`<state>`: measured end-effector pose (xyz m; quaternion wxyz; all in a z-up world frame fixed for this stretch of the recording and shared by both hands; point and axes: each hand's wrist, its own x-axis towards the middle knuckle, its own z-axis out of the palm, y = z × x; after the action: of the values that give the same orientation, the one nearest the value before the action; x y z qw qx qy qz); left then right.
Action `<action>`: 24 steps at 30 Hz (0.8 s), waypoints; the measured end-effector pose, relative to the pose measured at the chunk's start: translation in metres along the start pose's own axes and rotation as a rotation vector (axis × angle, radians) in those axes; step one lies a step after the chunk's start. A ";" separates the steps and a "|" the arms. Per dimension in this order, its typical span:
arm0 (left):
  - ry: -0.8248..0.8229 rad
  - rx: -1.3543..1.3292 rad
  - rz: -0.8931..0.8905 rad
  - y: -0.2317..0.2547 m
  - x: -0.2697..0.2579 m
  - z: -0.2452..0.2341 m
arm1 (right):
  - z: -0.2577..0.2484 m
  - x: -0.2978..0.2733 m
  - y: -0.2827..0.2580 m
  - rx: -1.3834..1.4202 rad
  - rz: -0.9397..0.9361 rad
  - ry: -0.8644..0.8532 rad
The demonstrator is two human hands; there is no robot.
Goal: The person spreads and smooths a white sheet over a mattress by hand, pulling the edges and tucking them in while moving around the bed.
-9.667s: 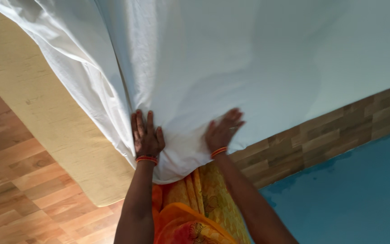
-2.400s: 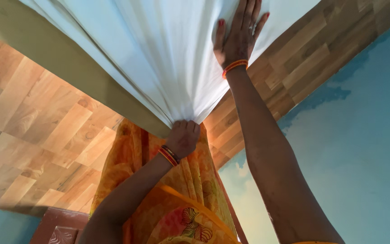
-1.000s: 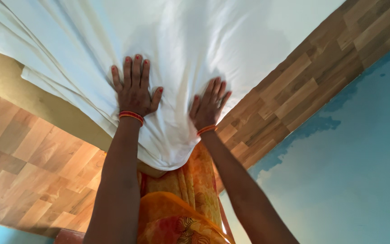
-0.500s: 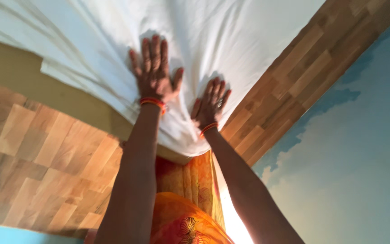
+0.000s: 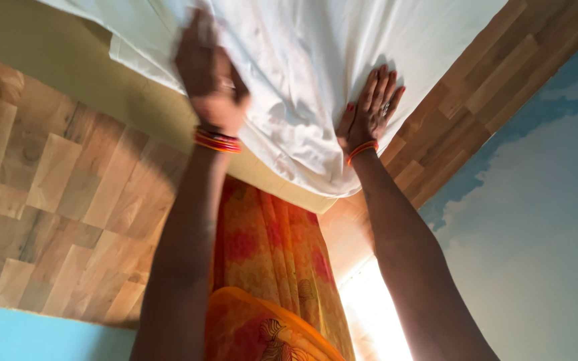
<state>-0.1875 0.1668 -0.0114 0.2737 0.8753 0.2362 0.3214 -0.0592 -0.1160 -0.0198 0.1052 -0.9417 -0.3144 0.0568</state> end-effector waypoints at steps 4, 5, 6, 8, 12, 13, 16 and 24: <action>0.240 0.102 -0.258 -0.048 -0.003 -0.031 | -0.003 0.002 -0.002 -0.007 0.005 -0.009; 0.230 0.088 -0.354 -0.052 -0.007 -0.035 | -0.002 0.003 -0.001 -0.006 0.004 -0.001; 0.211 0.006 -0.464 -0.057 -0.009 -0.038 | 0.000 0.004 -0.001 -0.006 -0.009 0.032; 0.188 -0.120 -0.572 -0.059 -0.021 -0.040 | 0.004 0.003 0.000 -0.006 -0.036 0.086; 0.199 -0.189 -0.496 -0.068 -0.023 -0.030 | 0.004 0.003 0.003 -0.009 -0.033 0.075; 0.198 -0.182 -0.468 -0.067 -0.026 -0.029 | 0.004 0.003 0.002 -0.011 -0.027 0.071; 0.192 -0.161 -0.382 -0.060 -0.035 -0.029 | 0.004 0.004 0.003 -0.057 -0.028 0.076; -0.495 0.033 -0.547 0.009 -0.131 -0.054 | -0.008 0.003 0.001 -0.049 -0.054 0.051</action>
<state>-0.3121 0.1008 -0.0281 0.3841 0.8352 0.3934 0.0111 -0.0543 -0.1164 -0.0121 0.0915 -0.9363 -0.3385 0.0224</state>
